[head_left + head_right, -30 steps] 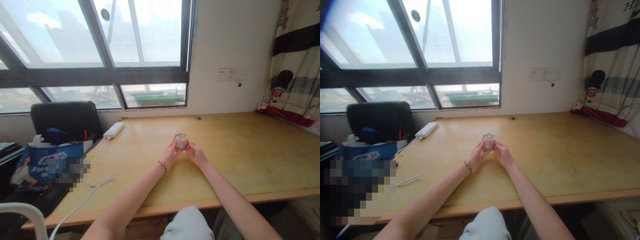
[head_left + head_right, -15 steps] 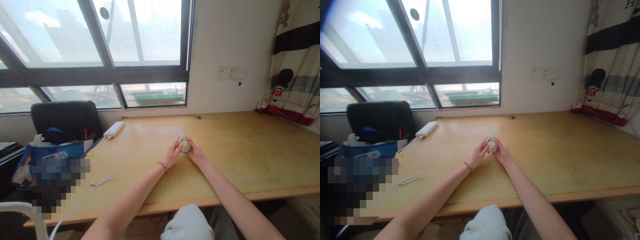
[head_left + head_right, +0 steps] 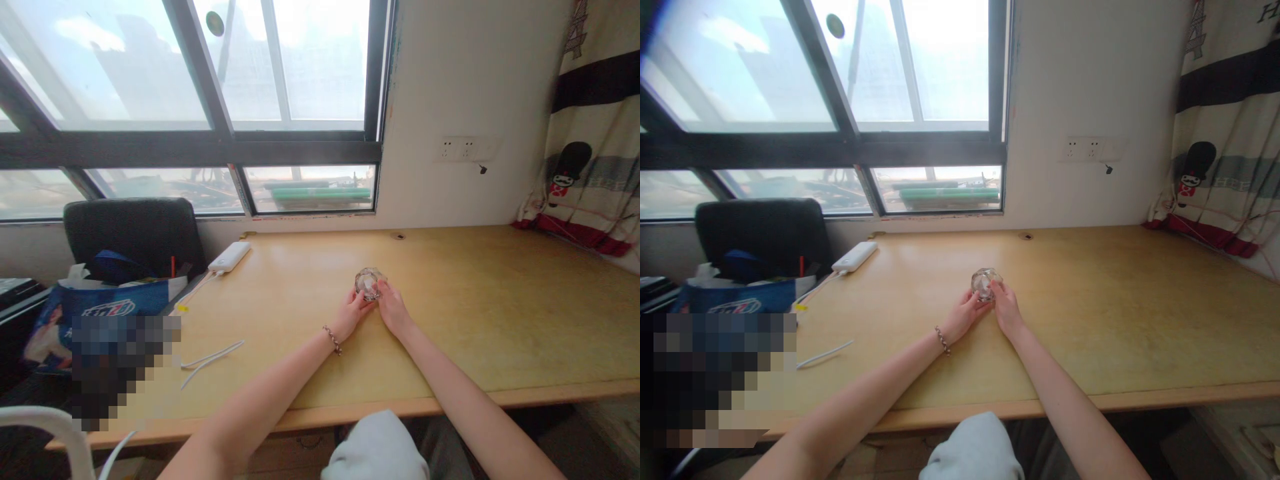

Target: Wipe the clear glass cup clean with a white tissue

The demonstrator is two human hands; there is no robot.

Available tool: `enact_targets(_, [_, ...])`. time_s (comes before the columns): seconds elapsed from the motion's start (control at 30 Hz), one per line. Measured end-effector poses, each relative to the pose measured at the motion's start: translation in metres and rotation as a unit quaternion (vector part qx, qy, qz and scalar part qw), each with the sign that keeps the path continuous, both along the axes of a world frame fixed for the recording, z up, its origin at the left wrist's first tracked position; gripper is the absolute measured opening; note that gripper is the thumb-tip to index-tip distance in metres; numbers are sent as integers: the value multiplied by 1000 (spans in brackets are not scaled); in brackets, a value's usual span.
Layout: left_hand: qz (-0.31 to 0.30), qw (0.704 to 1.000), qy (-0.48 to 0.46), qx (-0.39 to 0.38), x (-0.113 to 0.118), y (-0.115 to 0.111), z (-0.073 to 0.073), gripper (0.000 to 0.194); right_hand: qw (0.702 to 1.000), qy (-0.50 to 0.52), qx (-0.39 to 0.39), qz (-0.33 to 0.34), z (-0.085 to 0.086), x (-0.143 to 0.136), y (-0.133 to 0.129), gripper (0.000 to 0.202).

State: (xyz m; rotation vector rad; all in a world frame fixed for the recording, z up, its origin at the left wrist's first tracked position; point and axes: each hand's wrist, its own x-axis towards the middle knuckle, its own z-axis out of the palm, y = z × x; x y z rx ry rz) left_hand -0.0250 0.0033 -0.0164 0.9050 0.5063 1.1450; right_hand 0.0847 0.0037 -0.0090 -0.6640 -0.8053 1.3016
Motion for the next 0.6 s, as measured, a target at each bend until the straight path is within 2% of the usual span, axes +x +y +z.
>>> enact_targets(0.13, [55, 998, 18, 24, -14, 11, 6, 39, 992, -126, 26, 11, 5, -5, -5, 28])
enact_targets(0.23, [115, 990, 51, 64, -21, 20, 7, 41, 988, -145, 36, 42, 5, -5, -8, 37])
enact_targets(0.3, [153, 978, 95, 102, -25, 23, 6, 40, 989, -130, 28, 69, 3, -5, -8, 51])
enact_targets(0.37, [167, 965, 143, 141, -26, 24, 7, 39, 992, -100, 8, 77, -2, -6, -8, 56])
enact_targets(0.47, [174, 951, 182, 181, -25, 20, 12, 39, 997, -44, -6, 62, -4, -7, -7, 45])
enact_targets(0.6, [165, 935, 223, 220, -20, 10, 19, 38, 998, 28, 19, 55, 7, -6, -9, 32])
